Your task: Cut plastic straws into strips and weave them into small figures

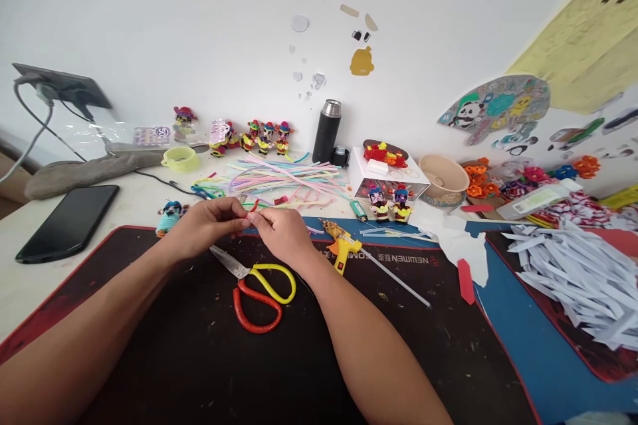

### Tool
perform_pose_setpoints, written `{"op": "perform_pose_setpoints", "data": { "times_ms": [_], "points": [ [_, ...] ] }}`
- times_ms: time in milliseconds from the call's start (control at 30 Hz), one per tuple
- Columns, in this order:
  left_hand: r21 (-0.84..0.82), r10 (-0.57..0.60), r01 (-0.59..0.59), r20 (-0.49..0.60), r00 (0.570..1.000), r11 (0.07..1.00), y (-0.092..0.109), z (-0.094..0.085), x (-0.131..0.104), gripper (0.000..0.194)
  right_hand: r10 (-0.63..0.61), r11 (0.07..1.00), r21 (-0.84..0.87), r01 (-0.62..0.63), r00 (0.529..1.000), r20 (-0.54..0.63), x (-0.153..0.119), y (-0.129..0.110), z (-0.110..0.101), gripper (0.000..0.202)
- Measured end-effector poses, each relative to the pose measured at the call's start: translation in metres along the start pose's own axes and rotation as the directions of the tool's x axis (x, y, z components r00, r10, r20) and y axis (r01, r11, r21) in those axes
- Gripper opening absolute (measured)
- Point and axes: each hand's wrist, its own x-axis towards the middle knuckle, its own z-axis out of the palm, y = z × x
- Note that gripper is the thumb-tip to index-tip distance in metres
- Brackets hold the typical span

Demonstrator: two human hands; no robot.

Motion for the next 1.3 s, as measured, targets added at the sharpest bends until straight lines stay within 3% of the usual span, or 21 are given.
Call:
{"op": "perform_pose_setpoints", "data": {
  "times_ms": [133,300,533,700,1000,1300],
  "points": [
    [-0.102,-0.045,0.046,0.007,0.999,0.994,-0.002,0.001,0.003,0.040,0.059,0.995,0.086,-0.057,0.998,-0.022,0.000,0.003,0.004,0.044],
    [-0.128,-0.028,0.024,-0.031,0.999,0.991,-0.002,-0.001,0.002,0.041,0.101,0.945,0.305,-0.121,0.992,0.079,-0.001,0.003,0.003,0.042],
    [-0.093,-0.022,0.015,-0.070,0.997,0.996,-0.003,-0.006,0.002,0.042,0.095,0.926,0.359,-0.114,0.993,0.072,0.001,0.005,0.001,0.030],
    [-0.085,-0.048,0.042,-0.071,0.996,0.996,-0.001,-0.005,0.001,0.044,0.097,0.937,0.335,-0.101,0.995,0.027,0.002,0.008,0.003,0.026],
    [-0.104,-0.114,0.112,-0.011,0.993,0.988,0.004,-0.004,0.001,0.040,0.084,0.954,0.281,-0.101,0.994,0.072,0.001,0.008,0.003,0.020],
    [0.028,-0.079,0.079,-0.024,0.997,0.996,-0.008,-0.002,0.004,0.045,0.050,0.998,0.024,-0.050,0.999,0.022,0.001,0.008,0.004,0.017]
  ]
}}
